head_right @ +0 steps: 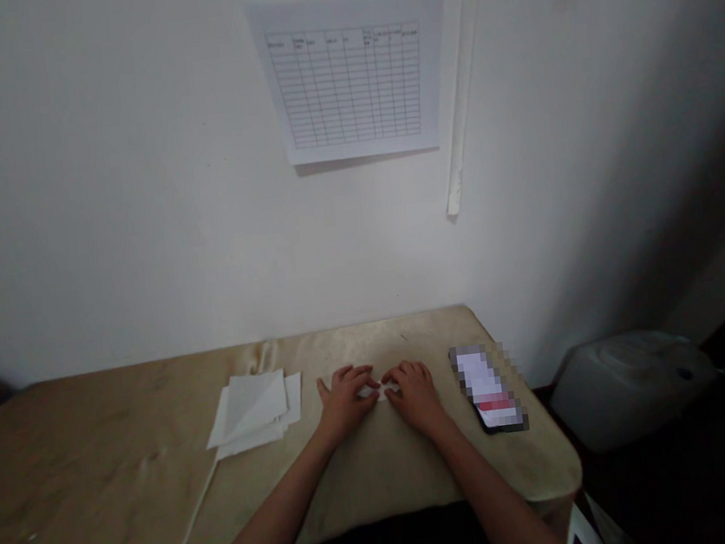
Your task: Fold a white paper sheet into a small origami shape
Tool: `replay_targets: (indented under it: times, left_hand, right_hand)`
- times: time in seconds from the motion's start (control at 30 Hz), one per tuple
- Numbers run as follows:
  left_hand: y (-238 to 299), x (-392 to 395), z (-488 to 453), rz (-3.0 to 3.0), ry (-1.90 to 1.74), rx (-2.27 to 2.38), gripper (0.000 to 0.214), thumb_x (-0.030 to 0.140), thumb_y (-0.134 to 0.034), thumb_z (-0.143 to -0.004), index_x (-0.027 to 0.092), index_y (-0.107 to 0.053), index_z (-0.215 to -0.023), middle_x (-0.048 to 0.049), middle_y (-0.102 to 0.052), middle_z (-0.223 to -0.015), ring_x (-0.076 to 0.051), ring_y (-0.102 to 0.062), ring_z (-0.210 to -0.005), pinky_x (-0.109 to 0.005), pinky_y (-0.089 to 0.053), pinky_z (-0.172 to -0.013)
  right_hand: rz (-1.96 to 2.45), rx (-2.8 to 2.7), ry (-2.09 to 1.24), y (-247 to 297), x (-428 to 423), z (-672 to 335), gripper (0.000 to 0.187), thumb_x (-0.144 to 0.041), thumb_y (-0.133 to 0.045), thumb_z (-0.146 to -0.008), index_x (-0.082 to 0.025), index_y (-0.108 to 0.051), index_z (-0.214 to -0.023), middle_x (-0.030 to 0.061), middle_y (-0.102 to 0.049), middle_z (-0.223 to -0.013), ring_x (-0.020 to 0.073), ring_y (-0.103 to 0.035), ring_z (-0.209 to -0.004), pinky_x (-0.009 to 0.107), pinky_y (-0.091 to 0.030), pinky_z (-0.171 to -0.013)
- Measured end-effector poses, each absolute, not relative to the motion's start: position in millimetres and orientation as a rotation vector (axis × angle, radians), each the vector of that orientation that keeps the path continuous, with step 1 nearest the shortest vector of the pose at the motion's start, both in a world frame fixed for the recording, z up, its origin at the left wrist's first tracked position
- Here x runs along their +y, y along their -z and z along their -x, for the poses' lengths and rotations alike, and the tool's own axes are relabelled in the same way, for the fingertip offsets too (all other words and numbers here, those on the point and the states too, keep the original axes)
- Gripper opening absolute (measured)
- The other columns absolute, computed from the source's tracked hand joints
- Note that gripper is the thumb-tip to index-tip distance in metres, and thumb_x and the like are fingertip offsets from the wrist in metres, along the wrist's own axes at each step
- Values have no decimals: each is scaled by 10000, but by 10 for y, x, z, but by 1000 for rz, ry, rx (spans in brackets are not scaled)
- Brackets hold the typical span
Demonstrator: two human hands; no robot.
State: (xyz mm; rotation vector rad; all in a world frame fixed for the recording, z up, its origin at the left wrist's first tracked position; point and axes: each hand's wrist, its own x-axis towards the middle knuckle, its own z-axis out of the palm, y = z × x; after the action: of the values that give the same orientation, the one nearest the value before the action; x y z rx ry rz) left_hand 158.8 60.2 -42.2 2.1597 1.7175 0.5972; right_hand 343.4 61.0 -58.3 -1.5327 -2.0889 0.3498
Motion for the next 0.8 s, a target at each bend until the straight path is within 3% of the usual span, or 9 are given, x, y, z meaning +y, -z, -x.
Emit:
replay_targets:
  times: [0.3,0.8]
  left_hand:
    - [413,662,-1466,-2161,-480,1651,226,325,-623,-890,438,-715,-1063,76,-543,-1478,-318,-301,-1463,-793,60,-1105]
    - [400,589,-1413,-2273,-432,1599,394,186,-521,-915,440,-665,-1179,70,-491,-1526,-304,-284,-1475,-794,24,-1113]
  right_hand:
    - [1455,-2049,-470,633,647,-3516,299,-126,-565,-857,-249,-688,-1100,44,-668,-1075,219,-558,-1088,375,-355,-1036]
    - [1415,-2052,-448,643,619,-3546,290,-119,-555,-893,-251,-718,-1093,51,-658,-1090,220,-541,-1118,369,-359,-1051]
